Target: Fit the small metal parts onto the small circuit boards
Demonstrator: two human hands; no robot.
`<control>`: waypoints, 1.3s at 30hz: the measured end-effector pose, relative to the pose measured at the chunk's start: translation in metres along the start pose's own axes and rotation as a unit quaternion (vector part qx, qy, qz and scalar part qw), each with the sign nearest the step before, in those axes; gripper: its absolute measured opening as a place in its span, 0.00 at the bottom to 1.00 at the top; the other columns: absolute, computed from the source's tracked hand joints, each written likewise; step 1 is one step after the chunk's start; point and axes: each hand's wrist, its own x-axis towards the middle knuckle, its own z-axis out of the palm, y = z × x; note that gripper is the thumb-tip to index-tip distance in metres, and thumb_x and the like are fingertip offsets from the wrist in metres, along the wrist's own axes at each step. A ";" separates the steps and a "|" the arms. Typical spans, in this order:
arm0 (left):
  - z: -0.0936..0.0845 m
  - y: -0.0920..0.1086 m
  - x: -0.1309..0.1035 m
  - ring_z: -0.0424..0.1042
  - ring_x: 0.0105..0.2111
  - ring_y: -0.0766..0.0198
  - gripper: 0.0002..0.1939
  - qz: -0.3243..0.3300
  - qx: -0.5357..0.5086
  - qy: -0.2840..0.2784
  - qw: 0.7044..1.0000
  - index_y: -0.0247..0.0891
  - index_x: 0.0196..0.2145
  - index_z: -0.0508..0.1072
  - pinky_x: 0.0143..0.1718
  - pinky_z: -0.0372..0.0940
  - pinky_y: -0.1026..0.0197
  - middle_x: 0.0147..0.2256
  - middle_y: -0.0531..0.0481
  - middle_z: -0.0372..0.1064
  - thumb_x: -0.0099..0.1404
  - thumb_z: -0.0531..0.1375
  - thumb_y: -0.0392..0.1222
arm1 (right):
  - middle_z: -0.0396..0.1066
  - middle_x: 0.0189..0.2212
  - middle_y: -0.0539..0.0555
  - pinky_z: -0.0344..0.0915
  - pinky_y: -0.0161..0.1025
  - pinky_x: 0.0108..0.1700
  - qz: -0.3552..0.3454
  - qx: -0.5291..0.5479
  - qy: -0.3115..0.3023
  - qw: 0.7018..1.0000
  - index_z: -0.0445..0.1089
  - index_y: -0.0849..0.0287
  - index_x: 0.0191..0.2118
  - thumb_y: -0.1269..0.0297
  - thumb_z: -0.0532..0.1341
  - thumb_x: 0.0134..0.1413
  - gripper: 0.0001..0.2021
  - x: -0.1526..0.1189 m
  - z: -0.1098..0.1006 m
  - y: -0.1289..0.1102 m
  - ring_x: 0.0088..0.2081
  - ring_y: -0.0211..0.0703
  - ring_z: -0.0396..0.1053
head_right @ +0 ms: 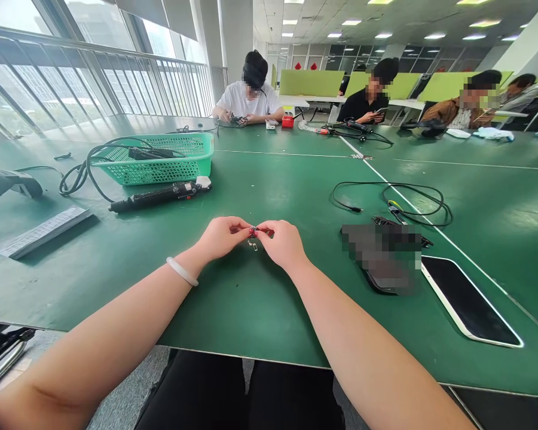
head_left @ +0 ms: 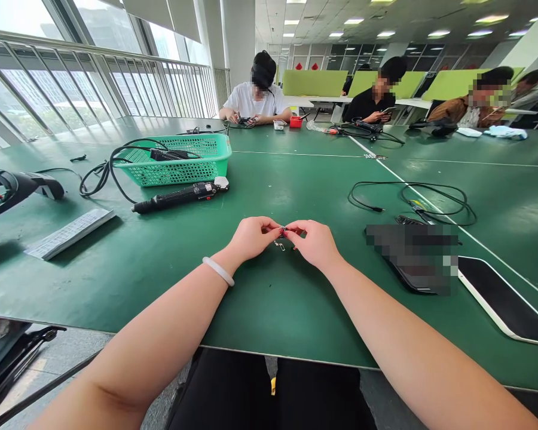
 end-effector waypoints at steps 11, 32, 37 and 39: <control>0.001 -0.004 0.002 0.69 0.27 0.67 0.13 0.016 0.015 0.002 1.000 0.39 0.32 0.76 0.31 0.63 0.65 0.29 0.51 0.75 0.58 0.58 0.49 | 0.75 0.32 0.53 0.69 0.43 0.38 -0.004 -0.027 0.009 1.000 0.76 0.54 0.33 0.60 0.60 0.50 0.08 0.000 -0.001 0.000 0.33 0.44 0.72; 0.001 -0.006 0.002 0.72 0.32 0.64 0.14 0.032 0.020 0.005 0.999 0.41 0.34 0.76 0.34 0.64 0.63 0.34 0.51 0.76 0.60 0.55 0.50 | 0.74 0.31 0.53 0.69 0.46 0.41 -0.024 -0.036 0.022 0.999 0.76 0.52 0.34 0.60 0.60 0.52 0.08 0.001 -0.002 0.000 0.37 0.47 0.70; 0.002 -0.005 0.001 0.71 0.30 0.65 0.14 0.035 0.023 0.010 0.999 0.40 0.34 0.76 0.33 0.64 0.63 0.33 0.51 0.76 0.59 0.56 0.50 | 0.74 0.31 0.53 0.69 0.47 0.42 -0.033 -0.044 0.021 0.998 0.76 0.52 0.35 0.61 0.60 0.52 0.08 0.001 -0.001 0.001 0.38 0.47 0.71; 0.002 -0.005 0.001 0.71 0.30 0.65 0.13 0.033 0.020 0.009 0.999 0.40 0.34 0.76 0.32 0.63 0.64 0.33 0.51 0.76 0.59 0.56 0.50 | 0.74 0.31 0.54 0.69 0.47 0.43 -0.034 -0.049 0.021 0.998 0.76 0.53 0.34 0.62 0.60 0.51 0.08 0.001 -0.001 0.002 0.38 0.47 0.71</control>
